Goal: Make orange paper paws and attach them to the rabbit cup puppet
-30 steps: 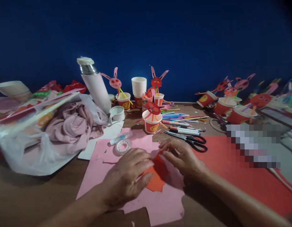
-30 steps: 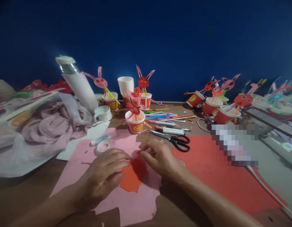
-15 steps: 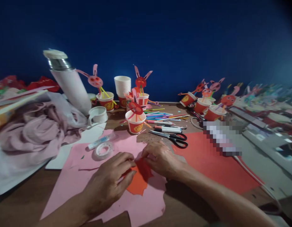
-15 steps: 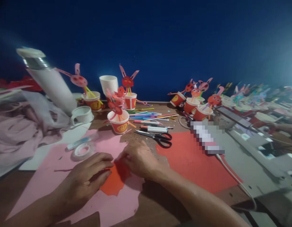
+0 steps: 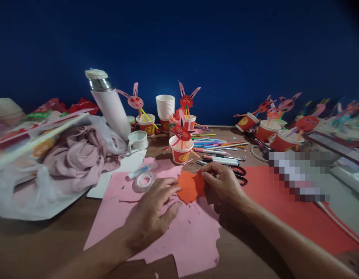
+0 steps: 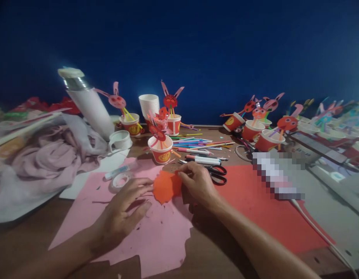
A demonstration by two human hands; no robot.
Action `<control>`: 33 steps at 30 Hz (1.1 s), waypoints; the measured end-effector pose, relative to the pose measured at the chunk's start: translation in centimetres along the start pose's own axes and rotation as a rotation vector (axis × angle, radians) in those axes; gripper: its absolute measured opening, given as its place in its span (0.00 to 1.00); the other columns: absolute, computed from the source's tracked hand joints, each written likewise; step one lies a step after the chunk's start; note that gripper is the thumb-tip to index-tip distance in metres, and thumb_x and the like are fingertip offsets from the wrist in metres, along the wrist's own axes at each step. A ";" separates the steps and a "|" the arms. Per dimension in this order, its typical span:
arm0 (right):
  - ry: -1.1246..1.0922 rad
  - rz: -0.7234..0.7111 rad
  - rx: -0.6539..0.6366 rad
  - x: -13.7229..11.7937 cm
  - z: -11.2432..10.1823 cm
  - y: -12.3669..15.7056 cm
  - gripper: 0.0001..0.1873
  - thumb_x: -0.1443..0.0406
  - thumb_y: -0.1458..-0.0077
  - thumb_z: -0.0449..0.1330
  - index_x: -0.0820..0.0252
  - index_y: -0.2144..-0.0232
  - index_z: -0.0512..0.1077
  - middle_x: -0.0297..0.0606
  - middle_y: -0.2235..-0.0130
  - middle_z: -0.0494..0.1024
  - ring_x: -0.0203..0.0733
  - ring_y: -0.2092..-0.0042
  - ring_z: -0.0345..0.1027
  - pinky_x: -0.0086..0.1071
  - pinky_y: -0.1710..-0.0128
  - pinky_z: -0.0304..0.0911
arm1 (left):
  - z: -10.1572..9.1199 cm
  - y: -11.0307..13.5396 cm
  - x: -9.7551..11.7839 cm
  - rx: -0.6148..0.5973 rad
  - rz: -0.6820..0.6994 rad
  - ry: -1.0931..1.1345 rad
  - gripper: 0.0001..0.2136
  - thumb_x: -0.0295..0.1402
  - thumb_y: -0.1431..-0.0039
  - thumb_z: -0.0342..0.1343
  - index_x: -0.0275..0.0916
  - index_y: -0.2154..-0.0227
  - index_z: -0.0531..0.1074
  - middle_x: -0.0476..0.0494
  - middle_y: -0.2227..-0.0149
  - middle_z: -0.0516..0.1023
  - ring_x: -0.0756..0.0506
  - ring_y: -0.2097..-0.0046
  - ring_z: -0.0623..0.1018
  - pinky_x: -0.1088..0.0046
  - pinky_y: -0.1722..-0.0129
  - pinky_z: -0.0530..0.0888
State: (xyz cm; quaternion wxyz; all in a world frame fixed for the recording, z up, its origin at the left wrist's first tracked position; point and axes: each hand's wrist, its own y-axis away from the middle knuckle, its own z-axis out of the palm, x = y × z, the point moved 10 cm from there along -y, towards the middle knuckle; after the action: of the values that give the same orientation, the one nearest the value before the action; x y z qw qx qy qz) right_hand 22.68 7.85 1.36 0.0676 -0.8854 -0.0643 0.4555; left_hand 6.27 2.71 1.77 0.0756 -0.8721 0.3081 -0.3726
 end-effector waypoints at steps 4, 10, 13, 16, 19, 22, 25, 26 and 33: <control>-0.016 -0.074 0.096 -0.5 -1.2 -0.4 0.05 0.64 0.53 0.57 0.59 0.77 0.69 0.35 0.68 0.74 0.41 0.62 0.67 0.31 0.66 0.59 | 0.1 -0.1 0.3 -0.016 0.019 0.044 0.11 0.28 0.44 0.48 0.38 0.58 0.67 0.38 0.54 0.67 0.44 0.51 0.67 0.63 0.53 0.69; -0.196 0.093 -0.143 -1.2 2.3 1.4 0.09 0.61 0.52 0.56 0.61 0.78 0.68 0.29 0.81 0.66 0.31 0.79 0.58 0.26 0.80 0.54 | 0.4 -0.4 -0.7 -0.037 -0.122 0.256 0.07 0.31 0.43 0.49 0.39 0.61 0.68 0.44 0.61 0.70 0.49 0.61 0.70 0.74 0.63 0.70; -0.197 0.059 -0.237 -2.4 3.9 2.5 0.08 0.64 0.53 0.57 0.61 0.80 0.69 0.31 0.78 0.70 0.32 0.76 0.61 0.25 0.77 0.56 | 0.6 -0.4 -1.4 -0.026 -0.214 0.311 0.07 0.35 0.43 0.51 0.39 0.64 0.68 0.47 0.65 0.70 0.51 0.67 0.70 0.76 0.70 0.68; -0.189 0.101 -0.278 -2.0 4.8 3.1 0.07 0.66 0.53 0.56 0.61 0.80 0.69 0.29 0.80 0.70 0.31 0.77 0.60 0.24 0.78 0.55 | 0.5 -0.5 -1.3 -0.019 -0.208 0.339 0.06 0.34 0.44 0.51 0.37 0.68 0.69 0.48 0.69 0.69 0.52 0.69 0.69 0.77 0.71 0.67; -0.229 0.115 -0.321 -1.8 5.5 3.5 0.06 0.68 0.54 0.56 0.60 0.80 0.70 0.29 0.79 0.71 0.30 0.77 0.61 0.23 0.78 0.55 | 0.7 -0.4 -0.9 -0.047 -0.167 0.335 0.05 0.29 0.43 0.49 0.36 0.73 0.68 0.48 0.71 0.68 0.52 0.69 0.69 0.76 0.69 0.67; -0.279 0.114 -0.369 -2.0 5.8 3.6 0.07 0.68 0.53 0.55 0.60 0.80 0.70 0.30 0.78 0.72 0.30 0.77 0.62 0.23 0.78 0.56 | 0.8 -0.3 -0.9 -0.061 -0.157 0.282 0.05 0.28 0.44 0.49 0.36 0.74 0.67 0.49 0.72 0.68 0.52 0.70 0.68 0.76 0.70 0.66; -0.304 0.118 -0.393 -2.0 5.6 3.3 0.09 0.66 0.51 0.54 0.61 0.79 0.70 0.30 0.80 0.70 0.30 0.78 0.61 0.23 0.78 0.56 | 0.8 -0.2 -1.1 -0.073 -0.168 0.234 0.05 0.26 0.45 0.48 0.36 0.74 0.66 0.49 0.73 0.67 0.52 0.71 0.67 0.76 0.72 0.65; -0.295 0.112 -0.397 -2.0 5.4 3.2 0.10 0.65 0.50 0.53 0.61 0.79 0.70 0.30 0.80 0.70 0.30 0.78 0.61 0.24 0.78 0.56 | 0.8 -0.2 -1.2 -0.077 -0.172 0.221 0.05 0.26 0.46 0.48 0.36 0.74 0.66 0.49 0.73 0.67 0.52 0.72 0.66 0.77 0.72 0.64; -0.077 0.047 -0.547 -0.9 5.3 3.7 0.08 0.64 0.51 0.55 0.57 0.76 0.74 0.30 0.79 0.74 0.32 0.79 0.63 0.24 0.81 0.53 | 1.6 -0.1 0.9 -0.202 -0.030 0.063 0.05 0.23 0.50 0.48 0.37 0.78 0.65 0.48 0.72 0.68 0.50 0.68 0.67 0.75 0.70 0.64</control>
State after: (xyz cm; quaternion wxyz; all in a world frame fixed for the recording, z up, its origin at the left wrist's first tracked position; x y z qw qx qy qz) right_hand 18.06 4.33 -1.64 -0.1873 -0.8540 -0.1667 0.4558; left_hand 7.88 2.07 1.22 -0.0282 -0.8677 0.3332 -0.3679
